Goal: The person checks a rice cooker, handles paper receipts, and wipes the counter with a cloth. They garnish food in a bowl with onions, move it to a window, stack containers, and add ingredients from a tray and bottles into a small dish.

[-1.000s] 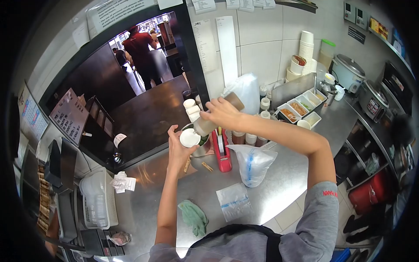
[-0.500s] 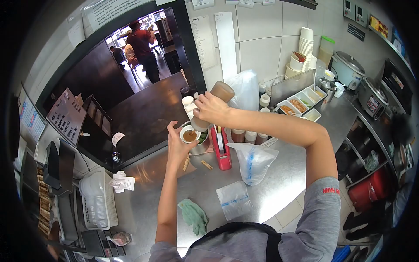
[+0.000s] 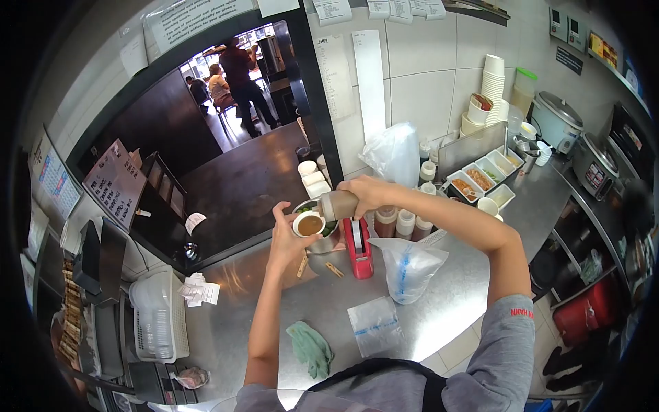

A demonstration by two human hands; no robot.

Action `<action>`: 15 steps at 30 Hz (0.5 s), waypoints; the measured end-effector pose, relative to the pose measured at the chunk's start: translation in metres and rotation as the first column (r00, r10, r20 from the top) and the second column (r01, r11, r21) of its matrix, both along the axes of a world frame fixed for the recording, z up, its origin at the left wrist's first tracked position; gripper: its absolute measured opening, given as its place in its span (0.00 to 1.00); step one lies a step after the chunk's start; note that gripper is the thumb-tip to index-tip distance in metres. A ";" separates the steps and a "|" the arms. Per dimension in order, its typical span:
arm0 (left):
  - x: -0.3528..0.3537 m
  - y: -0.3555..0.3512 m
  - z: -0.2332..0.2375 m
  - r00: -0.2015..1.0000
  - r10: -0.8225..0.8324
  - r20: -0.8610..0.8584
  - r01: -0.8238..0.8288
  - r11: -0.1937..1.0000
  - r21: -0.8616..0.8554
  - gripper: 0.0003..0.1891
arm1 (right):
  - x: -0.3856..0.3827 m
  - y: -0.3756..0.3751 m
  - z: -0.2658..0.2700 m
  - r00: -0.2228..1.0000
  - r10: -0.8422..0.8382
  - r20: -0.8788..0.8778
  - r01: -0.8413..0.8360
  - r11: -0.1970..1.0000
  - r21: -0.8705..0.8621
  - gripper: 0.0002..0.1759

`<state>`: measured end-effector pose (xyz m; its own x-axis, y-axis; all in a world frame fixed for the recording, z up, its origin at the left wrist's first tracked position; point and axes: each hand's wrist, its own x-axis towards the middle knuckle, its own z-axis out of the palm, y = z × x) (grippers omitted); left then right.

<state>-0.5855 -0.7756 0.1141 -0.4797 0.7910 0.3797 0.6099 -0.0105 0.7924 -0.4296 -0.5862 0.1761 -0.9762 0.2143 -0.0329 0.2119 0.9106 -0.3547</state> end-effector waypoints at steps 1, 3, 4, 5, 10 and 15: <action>-0.005 0.000 0.002 0.999 -0.047 0.022 0.046 0.998 0.042 0.46 | 0.003 0.004 -0.002 0.999 -0.037 0.018 0.039 0.990 -0.137 0.39; -0.016 -0.001 0.008 0.998 -0.048 0.037 0.047 0.998 0.030 0.46 | 0.013 0.012 -0.015 0.992 -0.071 -0.107 0.037 0.958 -0.285 0.41; -0.023 -0.001 0.010 0.998 -0.048 0.044 0.047 0.999 0.023 0.46 | 0.018 0.015 -0.021 0.981 -0.093 -0.169 0.028 0.934 -0.356 0.42; -0.036 0.003 0.003 1.000 -0.019 0.004 0.019 0.998 0.052 0.45 | 0.026 0.015 -0.019 0.989 -0.102 -0.107 0.037 0.872 -0.488 0.43; -0.112 0.036 -0.046 0.971 0.210 -0.113 -0.198 0.974 0.109 0.45 | 0.051 0.026 -0.047 0.965 -0.181 -0.188 0.030 0.792 -0.610 0.45; -0.180 0.074 -0.119 0.924 0.369 -0.101 -0.363 0.929 0.072 0.44 | 0.069 0.025 -0.061 0.945 -0.246 -0.215 0.032 0.724 -0.689 0.45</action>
<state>-0.7659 -0.7014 -0.0045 -0.6848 0.5464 0.4823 0.6628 0.1917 0.7239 -0.3605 -0.5614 0.1150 -0.9264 0.3745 0.0393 0.1138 0.3781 -0.9187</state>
